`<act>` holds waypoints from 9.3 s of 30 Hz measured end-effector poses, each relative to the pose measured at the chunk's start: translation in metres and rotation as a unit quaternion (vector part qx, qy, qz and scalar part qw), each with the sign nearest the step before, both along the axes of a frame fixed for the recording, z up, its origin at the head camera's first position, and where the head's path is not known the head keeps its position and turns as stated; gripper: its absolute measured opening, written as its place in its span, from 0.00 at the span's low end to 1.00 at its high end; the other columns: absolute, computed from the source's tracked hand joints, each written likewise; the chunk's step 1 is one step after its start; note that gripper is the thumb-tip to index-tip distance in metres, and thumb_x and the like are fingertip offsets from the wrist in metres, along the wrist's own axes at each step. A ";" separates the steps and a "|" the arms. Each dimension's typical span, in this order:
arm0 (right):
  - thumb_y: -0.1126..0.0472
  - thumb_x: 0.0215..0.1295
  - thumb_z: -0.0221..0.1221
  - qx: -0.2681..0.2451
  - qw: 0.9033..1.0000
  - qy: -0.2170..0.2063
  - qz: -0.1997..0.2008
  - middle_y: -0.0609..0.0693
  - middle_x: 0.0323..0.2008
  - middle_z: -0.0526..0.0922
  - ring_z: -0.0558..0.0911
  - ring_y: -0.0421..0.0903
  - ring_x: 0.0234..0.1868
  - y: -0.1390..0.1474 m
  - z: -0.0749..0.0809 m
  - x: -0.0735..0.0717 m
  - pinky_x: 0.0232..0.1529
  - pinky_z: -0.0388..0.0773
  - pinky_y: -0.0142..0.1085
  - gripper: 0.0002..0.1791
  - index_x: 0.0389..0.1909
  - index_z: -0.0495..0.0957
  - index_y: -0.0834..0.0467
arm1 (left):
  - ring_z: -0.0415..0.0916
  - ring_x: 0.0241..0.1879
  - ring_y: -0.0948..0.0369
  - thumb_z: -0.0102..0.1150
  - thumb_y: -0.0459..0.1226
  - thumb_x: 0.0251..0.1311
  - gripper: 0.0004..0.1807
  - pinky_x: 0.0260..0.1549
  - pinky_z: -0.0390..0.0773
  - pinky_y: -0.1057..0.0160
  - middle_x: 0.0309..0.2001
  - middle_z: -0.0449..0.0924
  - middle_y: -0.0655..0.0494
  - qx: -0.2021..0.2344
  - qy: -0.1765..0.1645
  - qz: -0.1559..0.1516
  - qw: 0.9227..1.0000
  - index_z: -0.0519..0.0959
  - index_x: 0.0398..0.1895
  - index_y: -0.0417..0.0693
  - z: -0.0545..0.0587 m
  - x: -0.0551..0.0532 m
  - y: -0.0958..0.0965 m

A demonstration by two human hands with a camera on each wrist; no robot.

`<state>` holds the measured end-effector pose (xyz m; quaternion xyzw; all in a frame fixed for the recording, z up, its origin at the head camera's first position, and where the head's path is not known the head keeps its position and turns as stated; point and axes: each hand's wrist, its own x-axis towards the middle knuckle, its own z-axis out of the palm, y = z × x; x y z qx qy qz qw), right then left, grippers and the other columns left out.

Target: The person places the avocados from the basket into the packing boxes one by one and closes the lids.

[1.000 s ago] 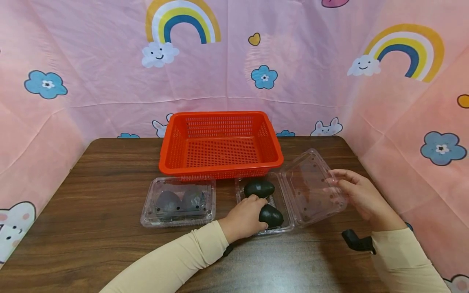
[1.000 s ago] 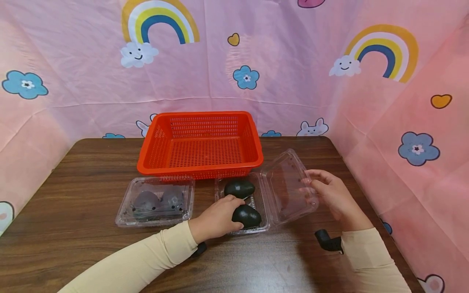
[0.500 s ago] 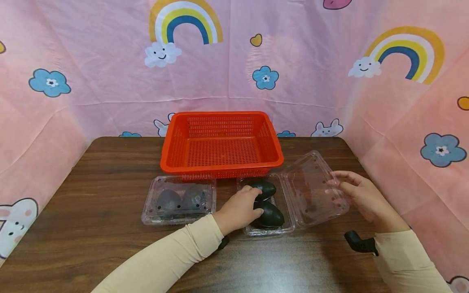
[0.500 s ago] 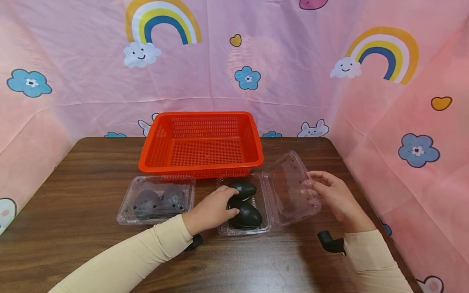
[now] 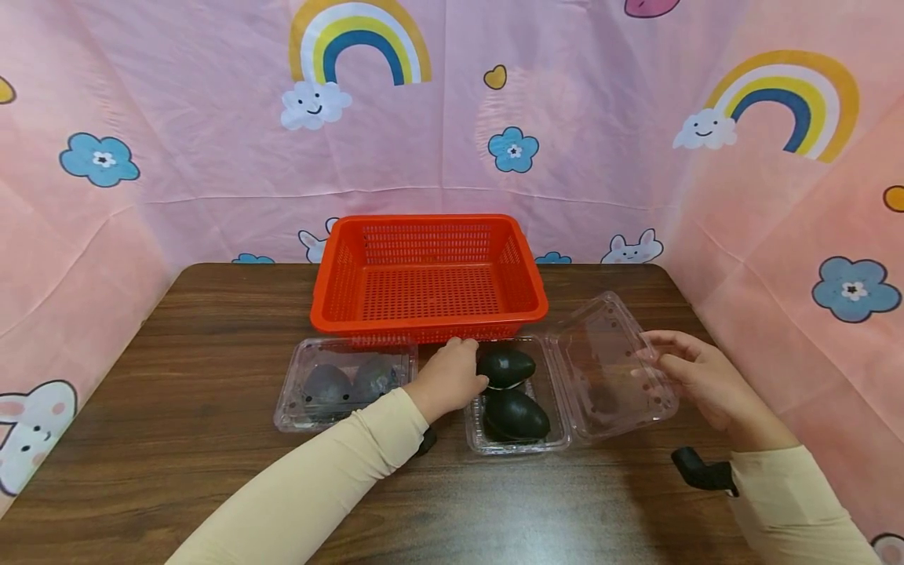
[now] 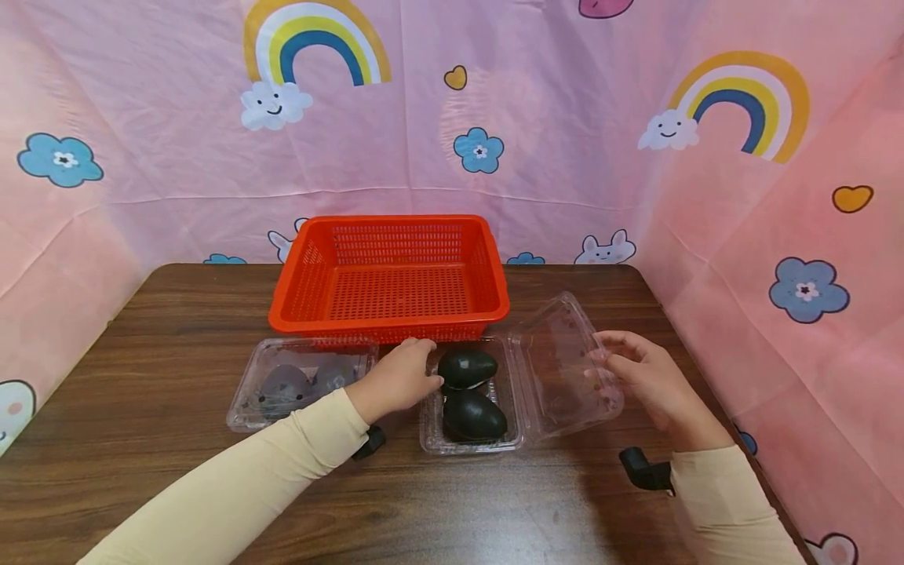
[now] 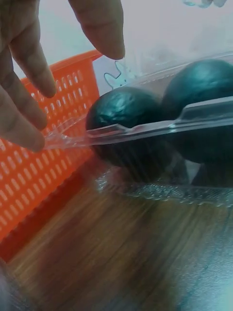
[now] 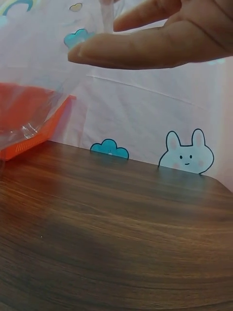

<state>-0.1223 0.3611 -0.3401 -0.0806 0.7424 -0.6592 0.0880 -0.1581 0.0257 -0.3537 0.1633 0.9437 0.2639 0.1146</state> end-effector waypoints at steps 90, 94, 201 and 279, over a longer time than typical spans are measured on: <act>0.66 0.72 0.50 0.219 0.975 -0.011 0.040 0.52 0.40 0.83 0.82 0.38 0.38 0.001 0.036 0.023 0.36 0.82 0.34 0.24 0.64 0.60 0.75 | 0.58 0.17 0.60 0.49 0.24 0.62 0.17 0.15 0.58 0.68 0.19 0.61 0.53 -0.047 -0.085 0.062 0.993 0.68 0.15 0.42 -0.006 -0.036 0.009; 0.66 0.72 0.50 0.216 0.976 -0.010 0.041 0.49 0.38 0.83 0.83 0.37 0.39 0.001 0.037 0.024 0.36 0.81 0.34 0.24 0.64 0.60 0.74 | 0.59 0.16 0.60 0.50 0.24 0.61 0.16 0.14 0.59 0.69 0.18 0.63 0.52 -0.046 -0.085 0.060 0.994 0.70 0.15 0.41 -0.006 -0.034 0.008; 0.60 0.56 0.69 0.332 0.925 0.140 0.124 0.46 0.39 0.82 0.77 0.39 0.39 -0.053 0.046 0.001 0.37 0.76 0.31 0.15 0.44 0.81 0.56 | 0.68 0.13 0.65 0.48 0.22 0.60 0.18 0.15 0.75 0.71 0.14 0.68 0.52 0.146 -0.265 0.106 0.947 0.68 0.12 0.41 -0.011 0.025 -0.012; 0.69 0.45 0.73 0.375 0.900 0.215 0.057 0.53 0.45 0.76 0.78 0.51 0.45 -0.061 -0.020 0.004 0.45 0.78 0.46 0.21 0.44 0.82 0.60 | 0.79 0.26 0.57 0.55 0.30 0.65 0.08 0.29 0.82 0.62 0.30 0.76 0.45 0.265 -0.276 0.110 0.918 0.65 0.36 0.39 -0.029 0.039 -0.006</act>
